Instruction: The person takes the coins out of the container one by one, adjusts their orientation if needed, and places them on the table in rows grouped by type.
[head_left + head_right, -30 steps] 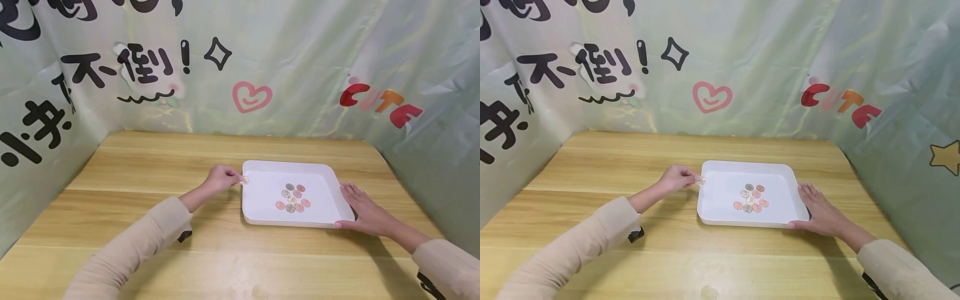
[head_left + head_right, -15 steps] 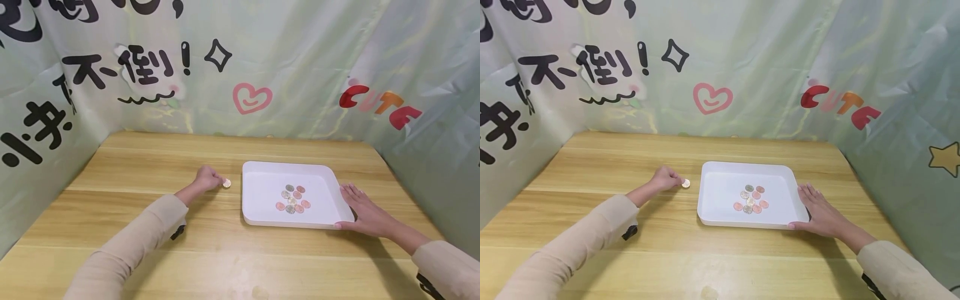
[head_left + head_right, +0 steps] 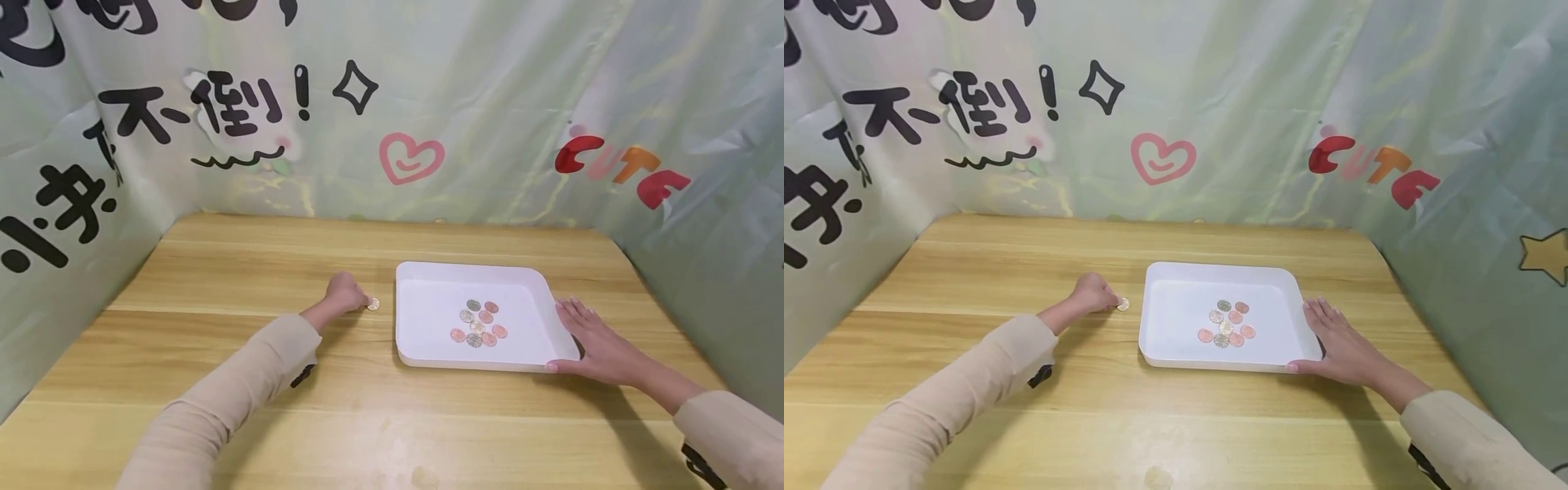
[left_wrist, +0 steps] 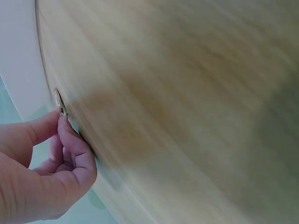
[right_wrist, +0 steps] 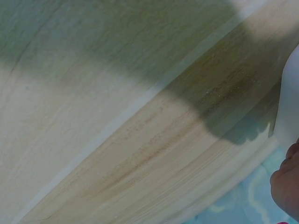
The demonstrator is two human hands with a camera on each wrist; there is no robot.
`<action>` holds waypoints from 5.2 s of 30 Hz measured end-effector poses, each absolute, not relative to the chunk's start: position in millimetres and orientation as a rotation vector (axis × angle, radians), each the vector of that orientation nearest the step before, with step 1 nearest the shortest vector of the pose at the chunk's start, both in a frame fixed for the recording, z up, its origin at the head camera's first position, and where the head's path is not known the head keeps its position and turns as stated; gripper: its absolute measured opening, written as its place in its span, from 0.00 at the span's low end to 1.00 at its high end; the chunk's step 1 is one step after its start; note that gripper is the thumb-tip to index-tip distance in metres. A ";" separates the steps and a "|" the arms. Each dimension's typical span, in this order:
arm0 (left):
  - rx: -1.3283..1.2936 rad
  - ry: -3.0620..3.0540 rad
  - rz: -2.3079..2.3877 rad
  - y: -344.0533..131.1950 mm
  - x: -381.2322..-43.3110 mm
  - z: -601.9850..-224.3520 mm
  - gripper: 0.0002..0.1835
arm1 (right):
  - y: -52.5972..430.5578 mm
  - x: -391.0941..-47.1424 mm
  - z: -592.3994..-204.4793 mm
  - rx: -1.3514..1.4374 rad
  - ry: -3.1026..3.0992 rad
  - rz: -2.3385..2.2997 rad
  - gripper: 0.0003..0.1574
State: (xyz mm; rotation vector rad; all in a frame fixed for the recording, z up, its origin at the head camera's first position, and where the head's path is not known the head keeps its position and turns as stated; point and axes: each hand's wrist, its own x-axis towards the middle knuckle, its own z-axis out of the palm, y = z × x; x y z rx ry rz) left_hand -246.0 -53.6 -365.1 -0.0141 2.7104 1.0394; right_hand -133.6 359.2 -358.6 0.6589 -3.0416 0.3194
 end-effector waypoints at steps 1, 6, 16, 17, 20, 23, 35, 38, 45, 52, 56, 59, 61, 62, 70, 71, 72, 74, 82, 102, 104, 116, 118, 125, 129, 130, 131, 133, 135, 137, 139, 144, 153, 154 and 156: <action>-0.017 2.709 1.032 -52.4 -245.8 -364.5 0.09 | 359.6 -133.6 -358.5 0.661 -3.040 0.316 0.67; -0.019 2.729 0.999 -49.0 -243.7 -361.3 0.09 | 360.5 -132.8 -358.1 0.662 -3.043 0.316 0.67; 0.114 2.771 1.392 -41.1 -233.5 -353.6 0.14 | 357.7 -133.6 -356.1 0.632 -3.080 0.328 0.67; 0.138 2.773 1.437 -38.1 -231.4 -352.5 0.11 | 357.5 -133.8 -356.1 0.633 -3.079 0.332 0.67; 0.245 2.755 1.547 -26.2 -224.9 -348.9 0.07 | 357.9 -133.9 -356.1 0.638 -3.077 0.346 0.67; 0.340 2.712 1.579 -11.3 -217.6 -345.4 0.05 | 358.5 -133.7 -356.7 0.646 -3.064 0.356 0.67; 0.479 2.580 1.491 49.3 -200.7 -358.0 0.05 | 358.6 -133.7 -357.5 0.645 -3.061 0.379 0.67; 0.497 2.575 1.428 59.0 -198.7 -364.6 0.05 | 358.5 -133.3 -357.8 0.650 -3.060 0.383 0.67; 0.502 2.612 1.235 70.6 -194.6 -374.3 0.08 | 358.8 -133.2 -358.7 0.640 -3.068 0.383 0.67; 0.510 2.667 1.120 75.2 -191.5 -371.4 0.09 | 360.1 -133.9 -358.2 0.649 -3.049 0.372 0.67; 0.511 2.690 1.083 76.0 -190.5 -371.3 0.08 | 360.4 -133.8 -358.8 0.652 -3.047 0.375 0.67; 0.517 2.690 1.065 76.2 -190.3 -372.2 0.08 | 360.9 -133.8 -359.5 0.655 -3.043 0.373 0.67; 0.520 2.684 1.053 76.7 -190.2 -372.6 0.09 | 360.9 -133.7 -359.9 0.662 -3.035 0.370 0.67; 0.522 2.685 1.041 77.0 -190.4 -372.8 0.09 | 360.9 -133.7 -359.8 0.663 -3.033 0.368 0.67; 0.512 2.711 0.965 78.4 -191.1 -372.4 0.10 | 359.2 -133.0 -358.2 0.638 -3.060 0.368 0.67; 0.509 2.710 0.965 78.2 -191.2 -372.4 0.10 | 359.0 -132.8 -358.1 0.632 -3.067 0.370 0.67; 0.511 2.710 0.960 78.0 -191.1 -372.0 0.10 | 359.0 -132.7 -358.2 0.631 -3.069 0.373 0.67; 0.520 2.716 0.945 78.0 -190.6 -371.1 0.10 | 359.0 -132.8 -358.4 0.629 -3.070 0.377 0.68; 0.579 2.743 0.804 80.3 -187.6 -367.1 0.08 | 359.9 -133.1 -359.4 0.640 -3.040 0.372 0.67; 0.617 2.616 1.188 51.8 -190.9 -350.3 0.10 | 358.8 -133.0 -357.6 0.638 -3.066 0.378 0.67; 0.606 2.611 1.225 45.6 -192.2 -346.1 0.09 | 358.9 -132.9 -357.7 0.636 -3.069 0.383 0.67; 0.478 2.578 1.354 -1.9 -196.0 -327.7 0.10 | 360.1 -134.8 -357.3 0.642 -3.086 0.432 0.68; 0.446 2.567 1.386 -10.0 -196.2 -327.7 0.10 | 360.2 -135.3 -357.1 0.645 -3.089 0.436 0.68; 0.357 2.555 1.481 -36.1 -197.4 -335.0 0.12 | 360.6 -136.3 -356.6 0.644 -3.099 0.456 0.68; 0.285 2.564 1.457 -49.1 -197.0 -341.6 0.12 | 360.4 -136.9 -356.1 0.638 -3.104 0.470 0.68; 0.264 2.570 1.445 -51.8 -196.9 -343.3 0.12 | 360.2 -136.9 -355.9 0.637 -3.105 0.474 0.68; 0.246 2.569 1.431 -54.6 -196.8 -345.3 0.11 | 360.1 -136.8 -355.7 0.634 -3.108 0.476 0.68; 0.209 2.565 1.401 -58.9 -196.1 -349.0 0.11 | 360.0 -136.3 -355.5 0.629 -3.112 0.484 0.68; 0.170 2.562 1.373 -62.5 -195.5 -354.5 0.10 | 360.1 -136.0 -355.5 0.629 -3.112 0.486 0.68; 0.121 2.549 1.347 -64.6 -194.5 -360.4 0.09 | 360.2 -135.9 -355.5 0.627 -3.112 0.483 0.68; 0.081 2.558 1.306 -65.6 -193.3 -366.3 0.09 | 360.5 -136.0 -355.7 0.632 -3.110 0.479 0.68; 0.040 2.580 1.233 -63.5 -192.5 -372.2 0.09 | 360.7 -135.5 -355.8 0.631 -3.111 0.482 0.68; 0.040 2.621 1.105 -57.2 -191.8 -367.9 0.14 | 361.3 -134.2 -357.3 0.639 -3.104 0.481 0.68; 0.045 2.631 1.092 -56.6 -191.6 -367.5 0.15 | 361.5 -134.2 -357.2 0.641 -3.103 0.479 0.68; 0.068 2.656 1.067 -55.4 -191.2 -367.4 0.15 | 361.8 -134.4 -356.6 0.646 -3.097 0.478 0.68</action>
